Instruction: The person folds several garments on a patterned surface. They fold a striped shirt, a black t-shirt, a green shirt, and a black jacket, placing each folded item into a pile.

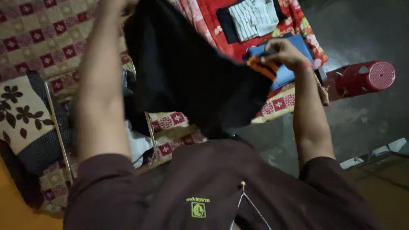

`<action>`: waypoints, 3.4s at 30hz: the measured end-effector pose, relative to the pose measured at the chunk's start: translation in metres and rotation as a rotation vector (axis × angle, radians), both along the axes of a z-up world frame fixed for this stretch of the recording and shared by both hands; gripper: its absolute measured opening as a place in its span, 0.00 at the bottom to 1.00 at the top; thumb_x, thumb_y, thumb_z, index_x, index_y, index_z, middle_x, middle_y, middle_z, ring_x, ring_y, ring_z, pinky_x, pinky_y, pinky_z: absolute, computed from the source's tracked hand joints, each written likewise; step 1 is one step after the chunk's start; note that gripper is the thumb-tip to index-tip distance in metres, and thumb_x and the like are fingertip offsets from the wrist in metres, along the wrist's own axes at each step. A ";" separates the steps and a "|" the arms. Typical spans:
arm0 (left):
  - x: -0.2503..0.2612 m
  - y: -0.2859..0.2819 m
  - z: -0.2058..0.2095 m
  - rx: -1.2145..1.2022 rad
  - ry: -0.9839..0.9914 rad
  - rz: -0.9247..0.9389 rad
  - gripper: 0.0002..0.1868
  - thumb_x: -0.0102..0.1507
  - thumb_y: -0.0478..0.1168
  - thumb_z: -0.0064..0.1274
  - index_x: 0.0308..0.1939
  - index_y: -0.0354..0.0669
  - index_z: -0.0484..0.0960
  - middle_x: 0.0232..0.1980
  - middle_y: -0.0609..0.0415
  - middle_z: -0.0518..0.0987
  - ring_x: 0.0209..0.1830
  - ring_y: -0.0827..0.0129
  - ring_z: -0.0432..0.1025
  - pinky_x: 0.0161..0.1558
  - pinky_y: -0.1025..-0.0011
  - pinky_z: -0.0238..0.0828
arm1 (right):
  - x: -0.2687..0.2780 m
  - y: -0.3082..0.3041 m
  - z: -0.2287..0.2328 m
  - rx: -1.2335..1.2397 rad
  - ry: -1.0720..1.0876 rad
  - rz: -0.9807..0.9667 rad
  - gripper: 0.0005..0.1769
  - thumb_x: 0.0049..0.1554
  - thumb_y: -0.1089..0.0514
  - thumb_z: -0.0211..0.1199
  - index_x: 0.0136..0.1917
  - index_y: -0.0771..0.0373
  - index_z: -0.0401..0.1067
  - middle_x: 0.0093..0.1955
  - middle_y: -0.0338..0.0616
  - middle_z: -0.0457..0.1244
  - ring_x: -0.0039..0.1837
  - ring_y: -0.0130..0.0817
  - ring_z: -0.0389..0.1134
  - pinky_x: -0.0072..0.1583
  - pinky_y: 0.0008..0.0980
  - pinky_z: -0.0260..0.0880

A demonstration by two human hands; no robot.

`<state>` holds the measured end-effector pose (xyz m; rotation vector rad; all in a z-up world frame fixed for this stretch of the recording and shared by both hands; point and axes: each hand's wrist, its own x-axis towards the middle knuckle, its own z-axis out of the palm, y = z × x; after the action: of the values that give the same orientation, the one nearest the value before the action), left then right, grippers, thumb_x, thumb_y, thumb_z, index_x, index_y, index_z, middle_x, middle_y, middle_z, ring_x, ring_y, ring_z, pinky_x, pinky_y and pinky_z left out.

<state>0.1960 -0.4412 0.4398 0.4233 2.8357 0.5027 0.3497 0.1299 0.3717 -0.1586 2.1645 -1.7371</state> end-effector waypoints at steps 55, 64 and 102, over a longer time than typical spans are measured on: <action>0.517 0.221 -0.452 2.089 -0.511 1.914 0.31 0.56 0.59 0.62 0.62 0.63 0.75 0.60 0.59 0.77 0.62 0.60 0.69 0.52 0.59 0.73 | 0.179 0.002 -0.340 -0.164 -0.743 -0.514 0.34 0.55 0.50 0.73 0.69 0.59 0.63 0.62 0.41 0.65 0.57 0.35 0.69 0.51 0.36 0.72; 0.516 0.204 -0.479 2.368 -0.435 1.937 0.06 0.58 0.40 0.61 0.38 0.53 0.82 0.38 0.61 0.83 0.38 0.66 0.77 0.43 0.62 0.75 | 0.226 -0.079 -0.364 -0.522 -0.967 -0.532 0.53 0.56 0.31 0.68 0.81 0.60 0.52 0.80 0.45 0.54 0.82 0.48 0.49 0.72 0.53 0.54; 0.312 0.133 -0.392 0.015 -0.195 0.783 0.17 0.69 0.34 0.48 0.62 0.49 0.77 0.64 0.44 0.76 0.61 0.50 0.73 0.62 0.48 0.68 | 0.261 -0.136 -0.421 -0.229 -0.910 -0.596 0.20 0.56 0.50 0.74 0.34 0.53 0.63 0.31 0.30 0.59 0.32 0.21 0.61 0.34 0.24 0.59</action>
<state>0.5080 -0.3082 0.0474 -0.7289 2.7083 0.6450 0.6103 -0.0062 -0.0495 1.0988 1.3833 -1.8034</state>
